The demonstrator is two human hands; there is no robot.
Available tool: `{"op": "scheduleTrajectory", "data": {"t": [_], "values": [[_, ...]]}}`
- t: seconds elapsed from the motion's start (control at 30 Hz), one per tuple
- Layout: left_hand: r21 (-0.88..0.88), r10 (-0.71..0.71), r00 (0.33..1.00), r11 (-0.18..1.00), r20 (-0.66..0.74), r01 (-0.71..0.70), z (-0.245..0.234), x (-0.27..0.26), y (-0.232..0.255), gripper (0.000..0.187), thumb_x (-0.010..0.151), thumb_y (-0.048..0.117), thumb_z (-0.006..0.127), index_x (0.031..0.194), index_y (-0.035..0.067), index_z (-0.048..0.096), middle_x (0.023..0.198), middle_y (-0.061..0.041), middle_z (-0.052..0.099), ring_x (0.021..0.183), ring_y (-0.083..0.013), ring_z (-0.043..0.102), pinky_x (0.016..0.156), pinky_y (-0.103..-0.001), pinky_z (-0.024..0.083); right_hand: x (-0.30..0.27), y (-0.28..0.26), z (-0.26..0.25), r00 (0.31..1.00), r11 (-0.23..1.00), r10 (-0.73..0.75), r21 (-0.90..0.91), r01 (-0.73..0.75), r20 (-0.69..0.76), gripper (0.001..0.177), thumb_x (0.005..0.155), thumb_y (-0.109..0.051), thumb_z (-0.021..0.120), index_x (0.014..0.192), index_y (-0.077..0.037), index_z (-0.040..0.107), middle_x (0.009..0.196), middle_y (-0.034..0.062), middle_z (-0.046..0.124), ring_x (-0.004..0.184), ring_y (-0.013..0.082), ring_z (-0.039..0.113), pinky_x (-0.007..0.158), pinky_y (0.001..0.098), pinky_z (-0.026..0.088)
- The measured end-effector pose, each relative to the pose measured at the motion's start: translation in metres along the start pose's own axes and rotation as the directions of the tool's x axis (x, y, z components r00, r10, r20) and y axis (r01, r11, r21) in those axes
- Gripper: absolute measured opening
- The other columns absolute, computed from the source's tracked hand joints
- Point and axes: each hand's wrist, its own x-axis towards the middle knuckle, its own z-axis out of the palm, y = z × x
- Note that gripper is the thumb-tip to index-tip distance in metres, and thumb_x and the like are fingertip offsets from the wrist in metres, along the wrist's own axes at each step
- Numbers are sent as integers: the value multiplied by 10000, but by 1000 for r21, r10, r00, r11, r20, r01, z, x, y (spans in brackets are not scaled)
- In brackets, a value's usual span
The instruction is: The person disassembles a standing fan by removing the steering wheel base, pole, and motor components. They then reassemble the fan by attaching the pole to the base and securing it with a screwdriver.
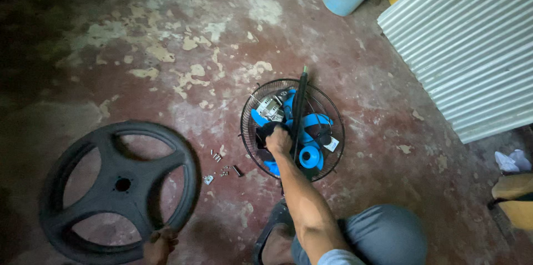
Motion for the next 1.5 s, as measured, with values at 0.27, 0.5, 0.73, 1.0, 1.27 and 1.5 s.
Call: {"op": "scheduleTrajectory", "data": {"t": [0.27,0.5,0.73,1.0,1.27,1.5], "values": [[18,108,992,994,-59,-107,-12,-4,-20,220,1009,163,583,881,-1,656,779,-126,668,673,-211,612,615,-375,479,-80,-102,38,818,723,-518,383,576,-252,332,777,-22,654,1102,-90,660,898,164,715,833,391,684,737,487,536],[-117,398,730,832,-556,-543,-15,-24,-9,193,981,158,617,838,36,658,759,-70,651,712,-167,573,635,-362,467,-224,-173,149,728,665,-597,715,214,338,379,824,-44,696,1178,-69,564,826,59,677,805,217,672,744,388,538],[-195,47,654,936,-755,-292,-66,-24,-3,201,981,67,630,816,-47,622,779,-90,619,680,-197,554,611,-389,450,-323,-190,214,723,943,-301,306,130,621,1079,808,-360,966,1522,-10,236,1526,304,302,1407,458,283,1128,530,298],[-584,-59,798,714,-600,-386,-83,-12,18,206,1064,99,577,907,-26,626,809,-95,630,693,-182,623,639,-350,528,-328,-209,263,829,980,-200,94,178,522,1165,759,-336,953,1548,26,177,1580,334,247,1463,488,233,1183,525,241],[-649,23,825,604,-565,-462,-83,-20,20,287,1109,238,537,931,31,625,812,-44,653,671,-162,601,608,-315,484,-327,-208,273,854,990,-138,94,105,502,1164,703,-287,913,1553,38,187,1561,320,319,1453,460,308,1193,485,280],[-519,309,739,553,-598,-652,-85,-49,70,370,1158,311,494,996,8,632,792,-61,636,726,-140,611,688,-276,497,-301,-218,234,883,980,-149,185,72,446,1169,654,-243,879,1557,48,195,1544,307,382,1444,435,374,1201,450,314]]}}
